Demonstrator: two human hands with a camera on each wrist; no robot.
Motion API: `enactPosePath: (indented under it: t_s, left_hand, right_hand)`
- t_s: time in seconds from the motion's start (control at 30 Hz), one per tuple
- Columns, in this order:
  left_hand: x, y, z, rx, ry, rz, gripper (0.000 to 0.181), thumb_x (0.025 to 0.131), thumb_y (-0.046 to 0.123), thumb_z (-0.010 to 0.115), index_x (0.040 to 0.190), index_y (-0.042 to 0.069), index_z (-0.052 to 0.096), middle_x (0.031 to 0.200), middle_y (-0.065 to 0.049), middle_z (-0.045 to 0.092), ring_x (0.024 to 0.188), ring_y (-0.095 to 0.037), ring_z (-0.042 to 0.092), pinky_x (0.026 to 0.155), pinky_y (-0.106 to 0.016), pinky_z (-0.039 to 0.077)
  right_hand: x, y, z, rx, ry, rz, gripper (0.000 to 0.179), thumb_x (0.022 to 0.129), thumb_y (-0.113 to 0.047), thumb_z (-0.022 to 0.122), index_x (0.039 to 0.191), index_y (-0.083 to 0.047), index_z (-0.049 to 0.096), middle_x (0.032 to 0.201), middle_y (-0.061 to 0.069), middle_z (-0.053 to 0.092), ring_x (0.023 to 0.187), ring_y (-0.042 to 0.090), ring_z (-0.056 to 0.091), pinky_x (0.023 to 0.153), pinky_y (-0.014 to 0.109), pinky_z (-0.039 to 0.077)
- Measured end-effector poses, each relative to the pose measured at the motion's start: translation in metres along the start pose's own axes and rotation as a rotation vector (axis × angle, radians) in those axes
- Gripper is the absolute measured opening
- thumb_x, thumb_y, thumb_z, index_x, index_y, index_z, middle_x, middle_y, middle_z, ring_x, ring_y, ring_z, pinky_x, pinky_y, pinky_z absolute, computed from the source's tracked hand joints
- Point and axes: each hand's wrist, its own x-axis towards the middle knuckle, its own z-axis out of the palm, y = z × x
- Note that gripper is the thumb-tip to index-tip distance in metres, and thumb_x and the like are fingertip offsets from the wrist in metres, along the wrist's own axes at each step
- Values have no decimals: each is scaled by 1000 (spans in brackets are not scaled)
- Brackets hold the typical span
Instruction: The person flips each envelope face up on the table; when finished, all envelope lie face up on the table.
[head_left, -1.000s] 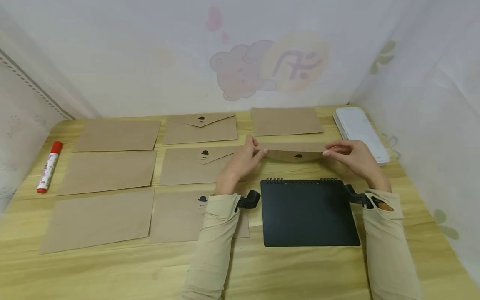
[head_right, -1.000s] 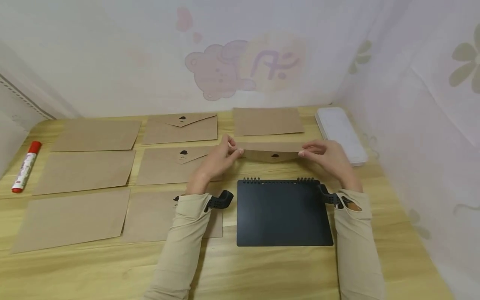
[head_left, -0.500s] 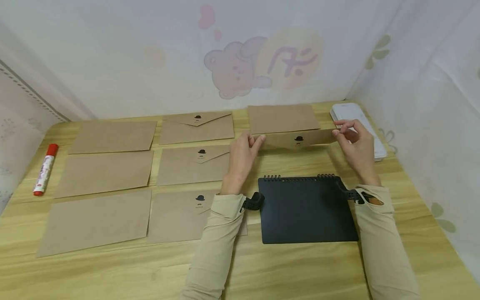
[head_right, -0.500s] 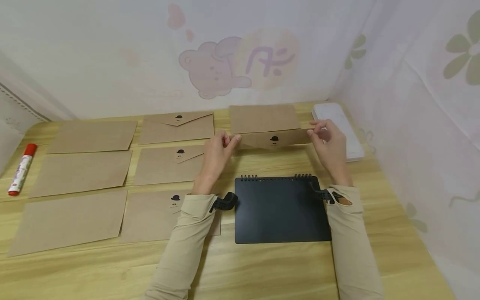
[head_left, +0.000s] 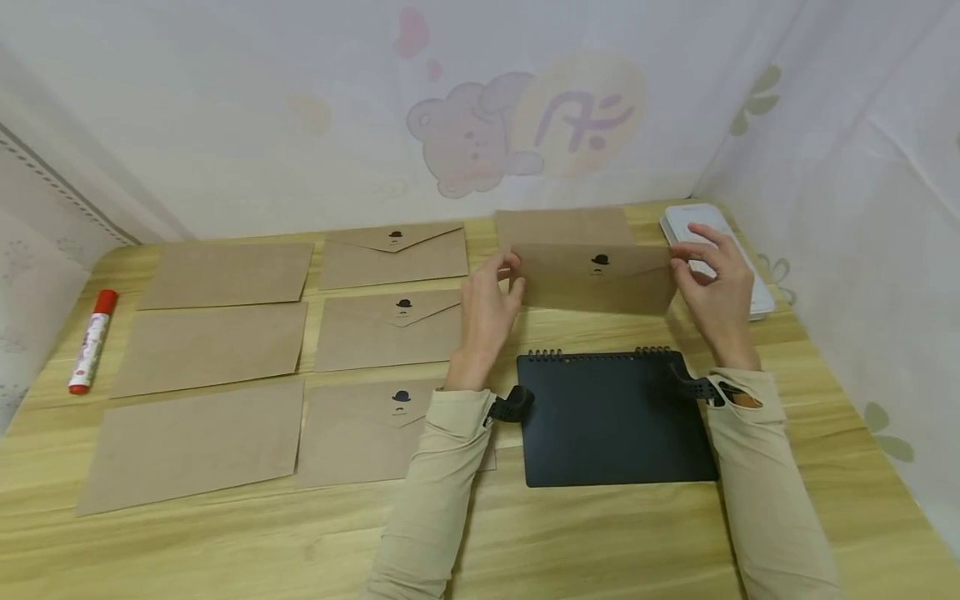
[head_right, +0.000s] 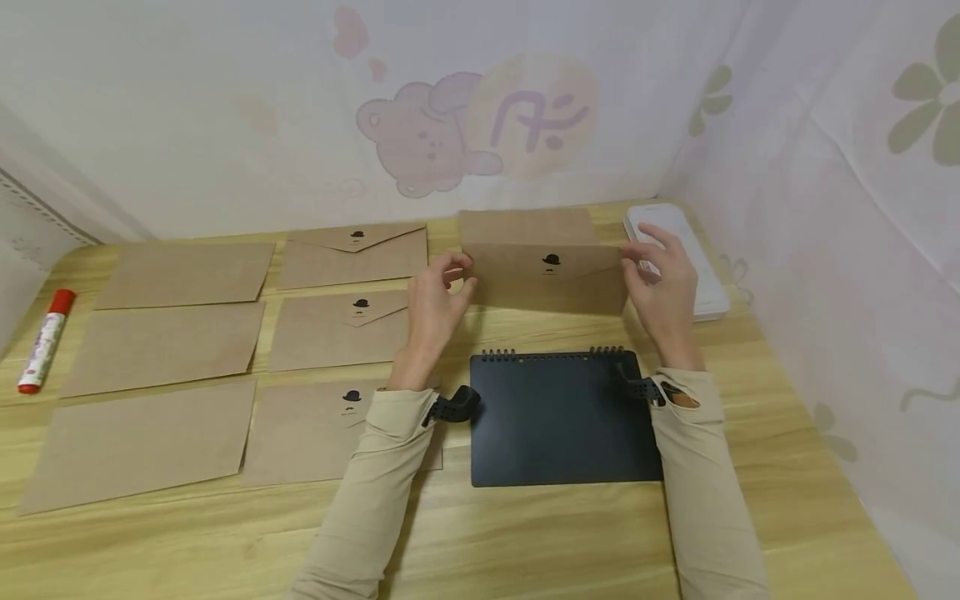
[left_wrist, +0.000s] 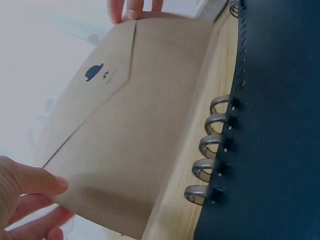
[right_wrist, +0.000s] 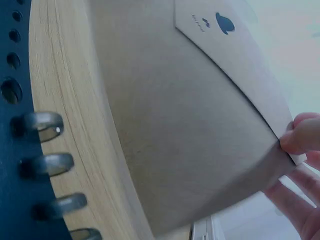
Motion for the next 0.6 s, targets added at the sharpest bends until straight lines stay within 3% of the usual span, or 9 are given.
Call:
enactPosePath:
  t_s: [0.17,0.4,0.6]
  left_hand:
    - [1,2,-3,33,-26,29,19,79,-4,68,95,5,65,102,-8,68,86,-22,67,77,-32,51]
    - [3,3,-7,107,-90,93,24,78,-5,67,100,7,64,108,-5,66,74,-17,67,61,-23,51]
    - [1,1,-6,163,-151,49,20,79,-1,70,95,8,62,98,-3,66,69,-13,61,60,-23,47]
  right_hand:
    - [1,-2,1,-37,24,-3,15,81,9,62,94,9,69,118,17,58,102,7,53,67,4,42]
    - [1,29,1,-54,-49,20,20,79,-2,71,99,2,71,126,7,54,106,8,52,71,8,45]
    - [-1,36,2,-114,-142,10,27,79,-6,73,105,1,69,132,5,49,102,25,55,77,12,45]
